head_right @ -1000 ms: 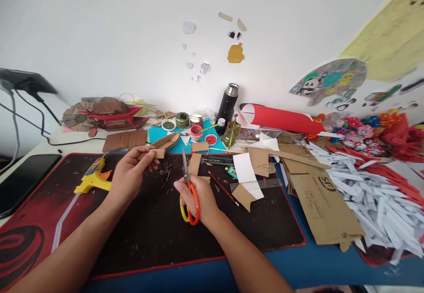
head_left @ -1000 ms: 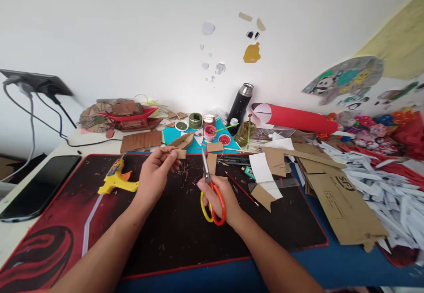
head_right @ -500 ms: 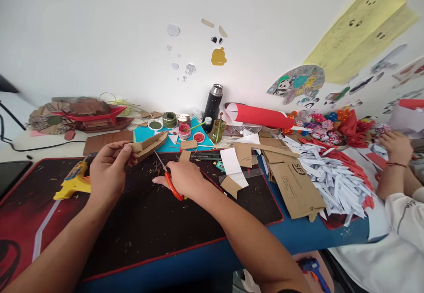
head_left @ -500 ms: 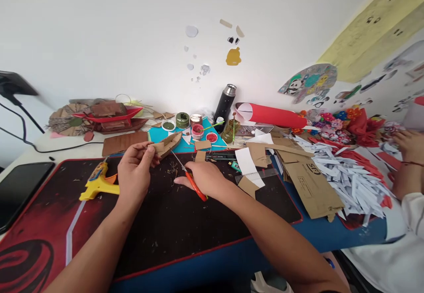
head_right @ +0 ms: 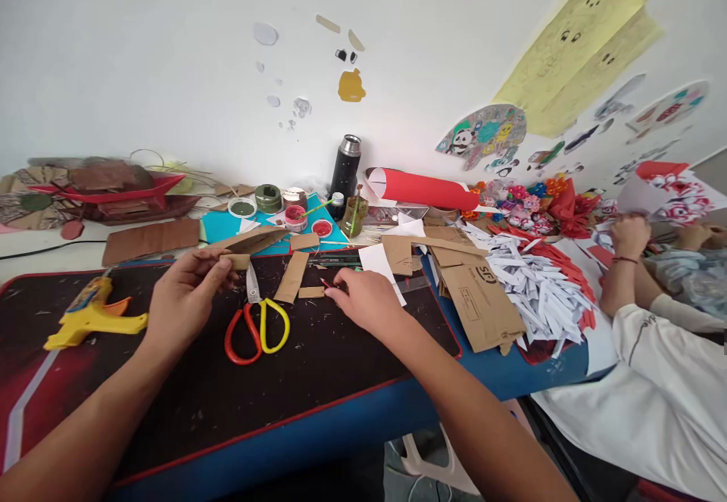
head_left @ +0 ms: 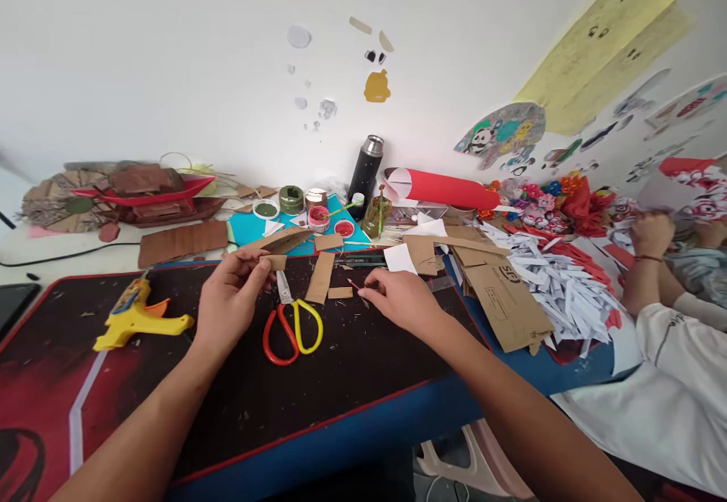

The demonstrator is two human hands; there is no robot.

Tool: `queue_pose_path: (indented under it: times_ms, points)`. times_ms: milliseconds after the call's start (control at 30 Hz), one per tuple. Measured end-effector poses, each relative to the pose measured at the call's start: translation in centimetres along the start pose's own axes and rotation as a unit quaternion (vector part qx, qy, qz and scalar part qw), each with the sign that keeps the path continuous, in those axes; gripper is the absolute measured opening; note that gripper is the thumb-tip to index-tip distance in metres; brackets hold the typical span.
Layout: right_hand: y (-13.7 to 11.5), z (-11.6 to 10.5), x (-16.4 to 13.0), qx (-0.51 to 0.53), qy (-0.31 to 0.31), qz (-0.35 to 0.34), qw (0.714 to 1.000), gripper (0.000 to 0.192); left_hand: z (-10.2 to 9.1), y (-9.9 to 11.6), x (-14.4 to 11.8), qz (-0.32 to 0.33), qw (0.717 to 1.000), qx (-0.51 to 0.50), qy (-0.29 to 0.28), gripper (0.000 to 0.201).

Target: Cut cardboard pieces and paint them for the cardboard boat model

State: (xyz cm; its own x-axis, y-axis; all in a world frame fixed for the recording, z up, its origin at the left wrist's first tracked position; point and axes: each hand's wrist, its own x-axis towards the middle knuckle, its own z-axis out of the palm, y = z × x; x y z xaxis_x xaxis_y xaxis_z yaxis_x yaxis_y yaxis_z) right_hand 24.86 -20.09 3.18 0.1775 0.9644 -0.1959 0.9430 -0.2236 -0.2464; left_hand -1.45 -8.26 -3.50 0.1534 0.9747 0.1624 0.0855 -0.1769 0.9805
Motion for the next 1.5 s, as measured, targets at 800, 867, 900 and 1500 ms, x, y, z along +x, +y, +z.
queue_pose_path:
  times_ms: [800, 867, 900, 1500]
  points:
    - [3.7, 4.8, -1.1, -0.019, 0.005, 0.078, 0.997, 0.018, 2.8, 1.1, -2.2, 0.027, 0.955, 0.127, -0.268, 0.035]
    - [3.7, 4.8, -1.0, -0.023, 0.009, 0.082, 0.996, 0.018, 2.9, 1.1, -2.4, 0.02, 0.95, 0.127, -0.286, 0.035]
    - [3.7, 4.8, -0.9, -0.025, 0.011, 0.084, 0.996, 0.019, 2.9, 1.1, -2.5, 0.014, 0.948, 0.126, -0.292, 0.036]
    - [1.0, 7.0, -2.7, 0.397, 0.067, -0.031, 0.915, 0.023, 5.3, 2.6, -4.1, -0.221, 0.899, -0.029, -0.377, 0.071]
